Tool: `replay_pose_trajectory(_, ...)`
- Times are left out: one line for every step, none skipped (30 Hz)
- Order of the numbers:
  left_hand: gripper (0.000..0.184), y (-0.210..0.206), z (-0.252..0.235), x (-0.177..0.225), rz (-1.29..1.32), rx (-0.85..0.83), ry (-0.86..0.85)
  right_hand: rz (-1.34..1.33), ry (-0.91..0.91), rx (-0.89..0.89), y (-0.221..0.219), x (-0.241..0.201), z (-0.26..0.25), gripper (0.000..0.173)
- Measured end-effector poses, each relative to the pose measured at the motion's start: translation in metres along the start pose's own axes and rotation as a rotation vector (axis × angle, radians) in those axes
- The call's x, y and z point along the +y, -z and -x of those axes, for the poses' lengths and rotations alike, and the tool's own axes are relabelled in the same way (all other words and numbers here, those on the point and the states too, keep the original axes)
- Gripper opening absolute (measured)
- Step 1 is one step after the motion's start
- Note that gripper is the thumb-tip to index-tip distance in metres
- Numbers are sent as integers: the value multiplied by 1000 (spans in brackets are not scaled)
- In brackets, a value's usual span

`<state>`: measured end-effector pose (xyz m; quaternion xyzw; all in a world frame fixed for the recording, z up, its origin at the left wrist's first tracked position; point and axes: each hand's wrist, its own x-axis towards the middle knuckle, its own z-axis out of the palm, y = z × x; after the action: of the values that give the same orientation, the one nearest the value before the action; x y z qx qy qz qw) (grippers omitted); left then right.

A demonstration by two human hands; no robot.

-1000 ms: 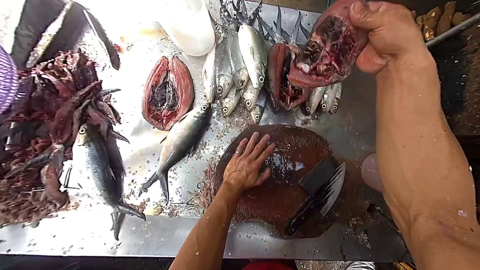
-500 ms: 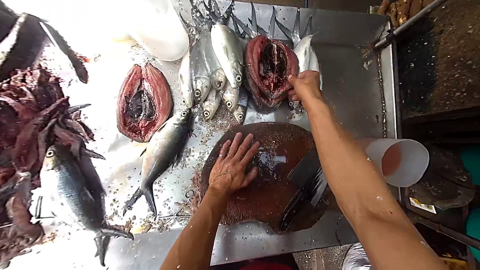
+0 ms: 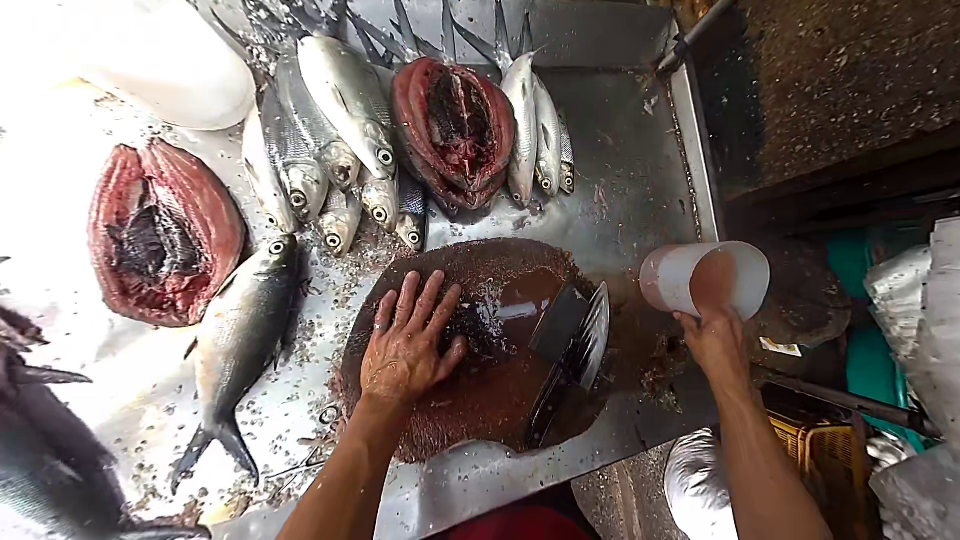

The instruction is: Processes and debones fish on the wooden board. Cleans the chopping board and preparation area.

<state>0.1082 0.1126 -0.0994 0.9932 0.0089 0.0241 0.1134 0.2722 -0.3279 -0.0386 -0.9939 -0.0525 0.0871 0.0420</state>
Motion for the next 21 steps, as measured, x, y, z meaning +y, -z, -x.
replay_pose_trajectory(71,0,1,0,-1,-9,-1,-6,32,-9,3,3,0,25)
replay_pose_trajectory(71,-1,1,0,-3,-14,-2,-9,58,0,5,5,0,25)
replay_pose_trajectory(71,-1,1,-1,-5,-18,-1,-2,91,29,9,8,2,25)
replay_pose_trajectory(71,-1,1,-1,-7,-17,0,15,123,60,14,10,4,25)
replay_pose_trajectory(70,0,1,-1,-9,-12,1,35,155,77,23,10,4,24)
replay_pose_trajectory(70,1,2,0,-5,-13,1,58,193,69,33,9,5,24)
replay_pose_trajectory(70,1,2,0,-2,-13,-1,81,234,40,44,9,4,23)
replay_pose_trajectory(70,1,3,0,-1,-13,-2,107,265,-9,54,8,4,23)
replay_pose_trajectory(70,1,4,0,1,-17,-3,134,290,-62,62,8,3,22)
replay_pose_trajectory(70,0,3,0,1,-15,-4,161,317,-106,69,7,0,21)
replay_pose_trajectory(70,-1,3,1,1,-14,-3,187,327,-160,75,5,-4,21)
replay_pose_trajectory(70,-1,2,1,1,-15,0,211,331,-213,80,3,-7,20)
replay_pose_trajectory(70,-1,2,2,0,-20,4,234,336,-270,82,1,-10,20)
replay_pose_trajectory(70,-1,2,2,-2,-20,6,254,344,-326,84,-2,-13,20)
replay_pose_trajectory(69,-1,1,1,-6,-20,7,274,351,-381,84,-4,-15,20)
replay_pose_trajectory(69,-1,1,1,-8,-24,8,289,364,-433,84,-5,-15,20)
replay_pose_trajectory(69,-1,2,1,-8,-26,7,298,383,-475,82,-5,-14,20)
replay_pose_trajectory(69,-1,2,0,-10,-24,6,304,406,-503,79,-7,-14,19)
replay_pose_trajectory(69,-1,1,-1,-12,-24,5,310,424,-526,76,-8,-13,19)
replay_pose_trajectory(69,-1,2,-1,-8,-28,6,326,429,-554,74,-9,-11,20)
replay_pose_trajectory(69,-2,1,0,-1,-26,7,345,426,-580,72,-9,-10,21)
